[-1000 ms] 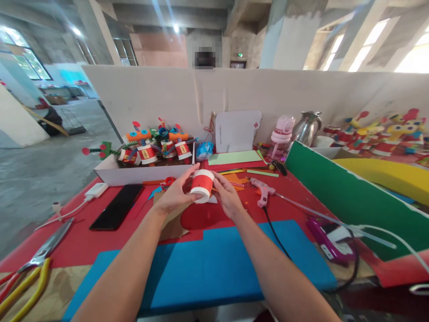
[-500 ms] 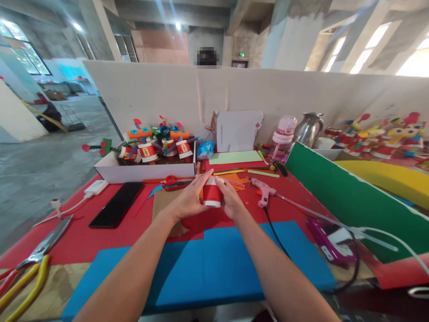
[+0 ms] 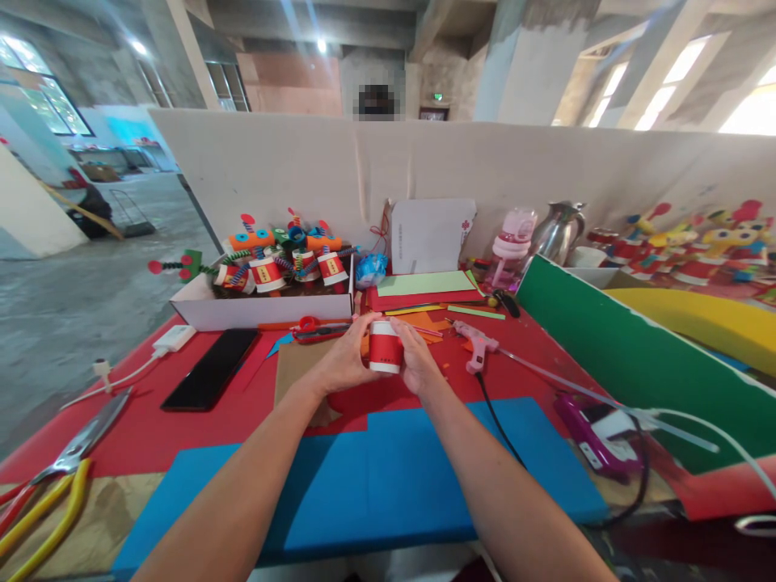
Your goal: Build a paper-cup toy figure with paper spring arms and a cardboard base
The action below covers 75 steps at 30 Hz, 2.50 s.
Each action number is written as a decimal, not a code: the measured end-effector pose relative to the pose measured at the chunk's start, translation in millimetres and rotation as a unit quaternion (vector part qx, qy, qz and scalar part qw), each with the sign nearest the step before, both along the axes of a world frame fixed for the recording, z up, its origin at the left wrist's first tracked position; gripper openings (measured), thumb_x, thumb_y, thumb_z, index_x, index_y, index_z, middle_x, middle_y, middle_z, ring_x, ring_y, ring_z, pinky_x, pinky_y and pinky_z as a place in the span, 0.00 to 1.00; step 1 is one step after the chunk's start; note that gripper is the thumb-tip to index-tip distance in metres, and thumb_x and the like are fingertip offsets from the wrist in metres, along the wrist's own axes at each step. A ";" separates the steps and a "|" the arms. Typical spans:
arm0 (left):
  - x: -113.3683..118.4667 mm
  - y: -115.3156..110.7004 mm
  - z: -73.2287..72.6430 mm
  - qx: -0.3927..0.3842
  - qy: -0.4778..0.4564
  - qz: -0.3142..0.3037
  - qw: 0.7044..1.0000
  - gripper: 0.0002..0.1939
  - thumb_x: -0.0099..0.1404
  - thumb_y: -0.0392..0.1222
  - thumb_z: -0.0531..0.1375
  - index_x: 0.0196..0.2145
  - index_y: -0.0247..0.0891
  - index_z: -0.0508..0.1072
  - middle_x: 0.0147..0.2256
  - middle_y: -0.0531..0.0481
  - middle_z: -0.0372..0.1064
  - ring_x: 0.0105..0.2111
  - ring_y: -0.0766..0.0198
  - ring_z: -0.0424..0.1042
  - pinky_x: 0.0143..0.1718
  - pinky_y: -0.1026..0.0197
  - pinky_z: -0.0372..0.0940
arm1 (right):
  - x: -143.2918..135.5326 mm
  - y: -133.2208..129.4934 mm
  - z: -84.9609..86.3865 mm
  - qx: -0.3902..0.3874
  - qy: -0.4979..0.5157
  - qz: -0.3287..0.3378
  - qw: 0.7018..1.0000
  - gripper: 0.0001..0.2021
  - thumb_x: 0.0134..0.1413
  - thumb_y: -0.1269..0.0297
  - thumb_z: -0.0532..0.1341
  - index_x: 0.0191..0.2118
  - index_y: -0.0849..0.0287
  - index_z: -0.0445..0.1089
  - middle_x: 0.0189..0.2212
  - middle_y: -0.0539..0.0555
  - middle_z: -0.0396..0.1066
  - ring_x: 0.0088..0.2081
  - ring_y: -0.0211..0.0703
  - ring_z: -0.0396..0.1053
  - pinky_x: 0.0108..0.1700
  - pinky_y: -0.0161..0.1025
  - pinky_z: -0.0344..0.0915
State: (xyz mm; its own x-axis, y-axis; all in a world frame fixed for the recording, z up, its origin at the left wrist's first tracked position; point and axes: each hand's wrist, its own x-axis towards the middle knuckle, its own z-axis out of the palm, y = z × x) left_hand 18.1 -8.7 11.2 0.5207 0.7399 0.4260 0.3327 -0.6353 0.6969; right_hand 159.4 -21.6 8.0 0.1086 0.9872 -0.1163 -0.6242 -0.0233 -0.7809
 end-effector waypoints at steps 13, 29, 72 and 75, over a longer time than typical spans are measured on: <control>-1.2 0.2 0.0 -0.034 -0.012 -0.016 0.999 0.54 0.45 0.50 0.71 0.65 0.38 0.51 0.65 0.34 0.48 0.64 0.45 0.50 0.65 0.43 0.45 | 3.1 -0.4 -0.5 -0.004 -0.001 0.005 1.000 0.15 0.43 0.58 0.69 0.36 0.58 0.71 0.30 0.48 0.76 0.31 0.38 0.72 0.35 0.35 0.69; -16.4 9.8 14.7 -0.009 -0.100 0.061 0.993 0.17 0.63 0.54 0.57 0.36 0.43 0.81 0.36 0.46 0.78 0.39 0.54 0.75 0.44 0.53 0.68 | 13.8 -2.5 8.6 -0.048 0.062 0.200 0.977 0.18 0.59 0.51 0.57 0.38 0.63 0.71 0.27 0.55 0.77 0.25 0.39 0.73 0.31 0.35 0.71; -11.3 1.4 11.7 0.020 0.011 -0.033 0.999 0.61 0.44 0.58 0.71 0.67 0.40 0.44 0.65 0.34 0.48 0.63 0.42 0.53 0.61 0.41 0.53 | 7.8 2.4 3.2 -0.016 -0.026 0.028 0.999 0.17 0.43 0.52 0.69 0.33 0.57 0.66 0.22 0.45 0.72 0.21 0.35 0.69 0.23 0.32 0.67; -3.9 -1.7 6.5 0.039 0.066 -0.014 0.997 0.62 0.45 0.57 0.71 0.68 0.41 0.39 0.66 0.34 0.45 0.65 0.42 0.47 0.63 0.38 0.46 | 4.2 0.6 2.8 -0.018 -0.038 -0.003 0.999 0.18 0.41 0.52 0.69 0.33 0.57 0.66 0.22 0.44 0.71 0.21 0.34 0.67 0.23 0.32 0.66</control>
